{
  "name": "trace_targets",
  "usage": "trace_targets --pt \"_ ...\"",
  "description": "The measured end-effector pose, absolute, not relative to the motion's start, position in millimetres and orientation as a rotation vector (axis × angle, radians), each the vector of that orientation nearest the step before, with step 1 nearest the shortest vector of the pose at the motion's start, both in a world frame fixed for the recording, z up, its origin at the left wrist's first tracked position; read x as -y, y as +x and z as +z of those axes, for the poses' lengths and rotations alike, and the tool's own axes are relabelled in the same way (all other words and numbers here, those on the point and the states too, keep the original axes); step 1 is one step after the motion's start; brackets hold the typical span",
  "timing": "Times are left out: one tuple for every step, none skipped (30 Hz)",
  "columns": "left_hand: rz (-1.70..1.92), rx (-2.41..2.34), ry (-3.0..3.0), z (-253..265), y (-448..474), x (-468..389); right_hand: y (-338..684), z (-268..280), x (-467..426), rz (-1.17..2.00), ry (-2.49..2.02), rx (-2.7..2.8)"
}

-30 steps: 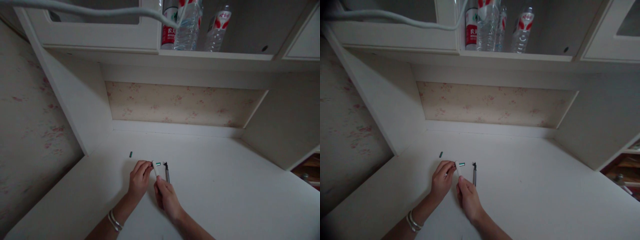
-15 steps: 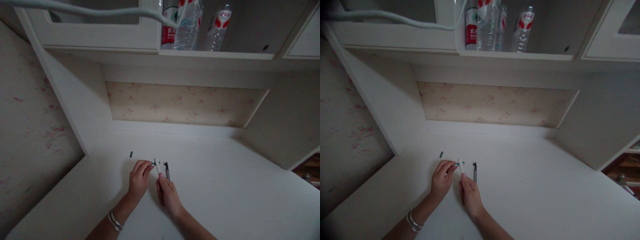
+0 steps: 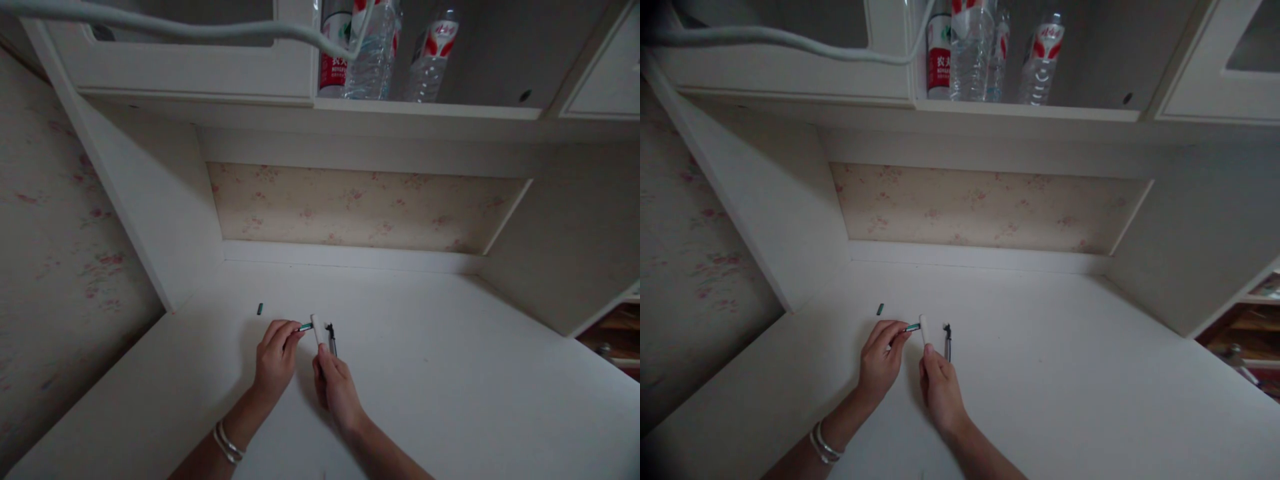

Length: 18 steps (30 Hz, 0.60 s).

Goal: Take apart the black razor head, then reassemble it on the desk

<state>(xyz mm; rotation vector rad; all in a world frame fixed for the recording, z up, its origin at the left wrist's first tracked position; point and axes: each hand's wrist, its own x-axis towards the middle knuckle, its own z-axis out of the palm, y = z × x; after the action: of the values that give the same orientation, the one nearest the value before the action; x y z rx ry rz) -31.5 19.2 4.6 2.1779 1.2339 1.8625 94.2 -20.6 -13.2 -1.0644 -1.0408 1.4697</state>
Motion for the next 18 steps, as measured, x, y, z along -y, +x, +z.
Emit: trace_targets --pt "1.862 -1.232 2.177 4.7 -31.5 -19.1 94.0 -13.2 21.2 1.480 -1.053 1.064" --pt "1.864 -1.232 2.176 4.6 -31.5 -19.0 93.7 -13.2 21.9 1.493 -1.039 1.094" --pt "1.865 -1.233 2.174 4.5 -31.6 -19.0 93.4 -13.3 22.4 1.503 -1.026 1.122" --pt "1.865 -1.235 2.173 4.3 -31.7 -19.1 93.4 -13.4 22.5 1.505 -1.019 1.137" --pt "1.863 -1.237 2.172 4.1 -31.8 -19.1 93.5 -13.4 22.2 1.500 -1.018 1.136" --pt "1.861 -1.237 2.170 3.9 -31.9 -19.2 93.9 -13.3 21.5 1.488 -1.027 1.115" --pt "1.857 -1.237 2.172 3.6 -32.0 -19.3 94.3 -13.1 20.6 1.476 -1.041 1.083" --pt "1.853 -1.239 2.177 3.4 -32.1 -19.4 94.7 -12.9 19.8 1.465 -1.055 1.051" --pt "1.848 -1.241 2.186 3.2 -32.0 -19.5 94.9 -12.7 19.3 1.458 -1.066 1.028" --pt "1.842 -1.243 2.197 3.0 -31.9 -19.6 94.9 -12.5 19.2 1.461 -1.072 1.020" --pt "1.834 -1.243 2.208 2.9 -31.8 -19.6 94.5 -12.5 19.5 1.473 -1.071 1.029" --pt "1.824 -1.242 2.218 2.8 -31.6 -19.6 94.0 -12.5 20.1 1.491 -1.062 1.051" --pt "1.819 -1.238 2.222 2.7 -31.4 -19.5 93.3 -12.5 20.7 1.511 -1.048 1.078" --pt "1.816 -1.233 2.224 2.7 -31.3 -19.4 92.8 -12.5 21.2 1.527 -1.034 1.102" --pt "1.818 -1.228 2.224 2.8 -31.2 -19.2 92.5 -12.4 21.4 1.533 -1.025 1.115" --pt "1.822 -1.226 2.224 2.8 -31.2 -19.1 92.5 -12.3 21.2 1.525 -1.023 1.115" --pt "1.827 -1.226 2.226 2.8 -31.2 -18.9 92.8 -12.0 20.6 1.509 -1.030 1.099" --pt "1.832 -1.227 2.227 2.7 -31.3 -18.9 93.3 -11.8 19.9 1.491 -1.044 1.076"
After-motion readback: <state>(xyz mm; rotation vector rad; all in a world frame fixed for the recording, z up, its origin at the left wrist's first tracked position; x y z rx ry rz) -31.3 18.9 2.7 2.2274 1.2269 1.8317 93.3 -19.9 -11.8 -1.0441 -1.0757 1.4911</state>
